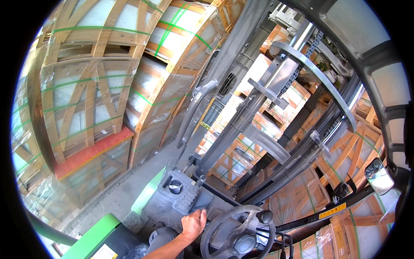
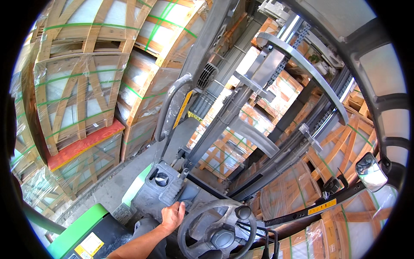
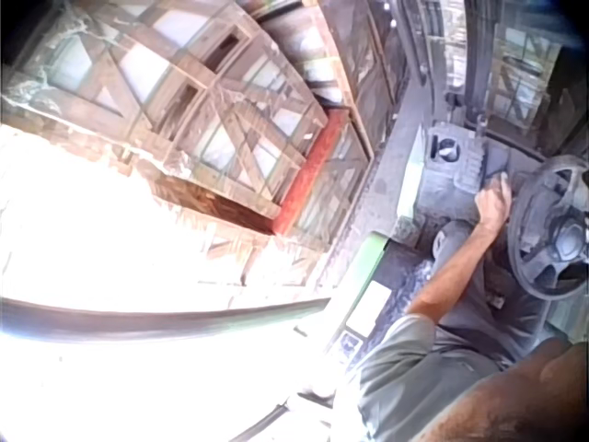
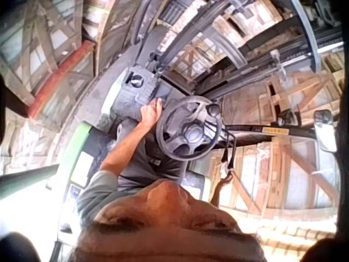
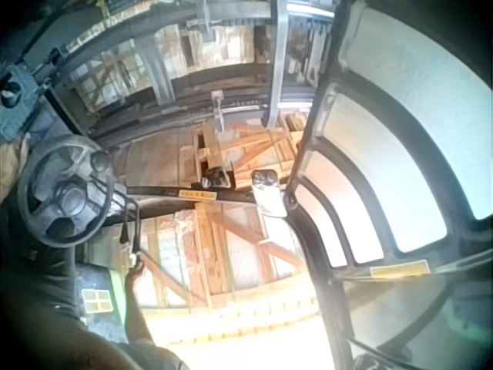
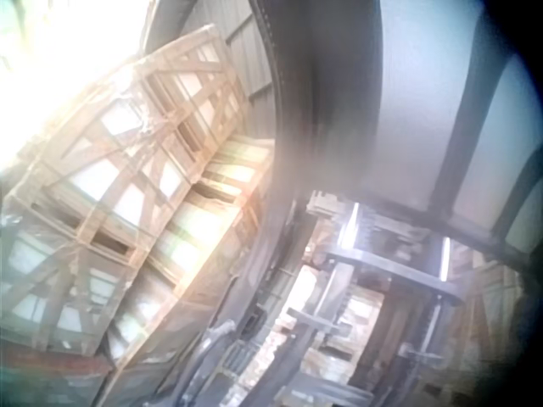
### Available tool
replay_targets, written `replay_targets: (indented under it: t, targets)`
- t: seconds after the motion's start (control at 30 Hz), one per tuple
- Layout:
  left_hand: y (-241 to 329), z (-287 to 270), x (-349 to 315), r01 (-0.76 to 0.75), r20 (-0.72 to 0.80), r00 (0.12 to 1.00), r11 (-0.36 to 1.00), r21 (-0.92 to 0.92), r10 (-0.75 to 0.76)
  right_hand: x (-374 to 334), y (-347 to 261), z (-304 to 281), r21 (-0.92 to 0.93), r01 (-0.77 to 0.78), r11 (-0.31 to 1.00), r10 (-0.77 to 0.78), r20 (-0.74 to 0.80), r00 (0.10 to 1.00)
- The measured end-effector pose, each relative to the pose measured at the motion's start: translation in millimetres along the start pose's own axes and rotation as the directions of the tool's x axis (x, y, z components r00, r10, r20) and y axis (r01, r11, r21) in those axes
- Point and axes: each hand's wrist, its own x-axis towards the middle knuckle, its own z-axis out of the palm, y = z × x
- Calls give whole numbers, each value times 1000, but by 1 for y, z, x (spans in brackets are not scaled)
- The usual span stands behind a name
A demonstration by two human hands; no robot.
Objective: The person operates a forklift to lift a pallet of shrink-wrapped goods and place it into a storage rack. The operator drives the forklift, raises the forks, and carefully positions the load onto a high shelf before reversing out.
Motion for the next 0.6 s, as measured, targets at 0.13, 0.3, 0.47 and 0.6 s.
replay_targets:
  t: [0.13,0.3,0.47,0.6]
  targets:
    - [2,-1,-1,36,28,999,999,5,-36,-3,17,-4,20,-33,999,33,-3,999]
    - [-3,4,0,-10,-16,1000,1000,0,10,23,9,-4,-35,36,999,-38,-56,998]
    - [-6,6,1,-12,-28,1000,1000,-3,12,50,-149,-1,-617,187,765,-328,-123,937]
    - [-5,5,1,20,-10,1000,1000,-14,-20,42,-204,12,-385,410,827,-417,70,906]
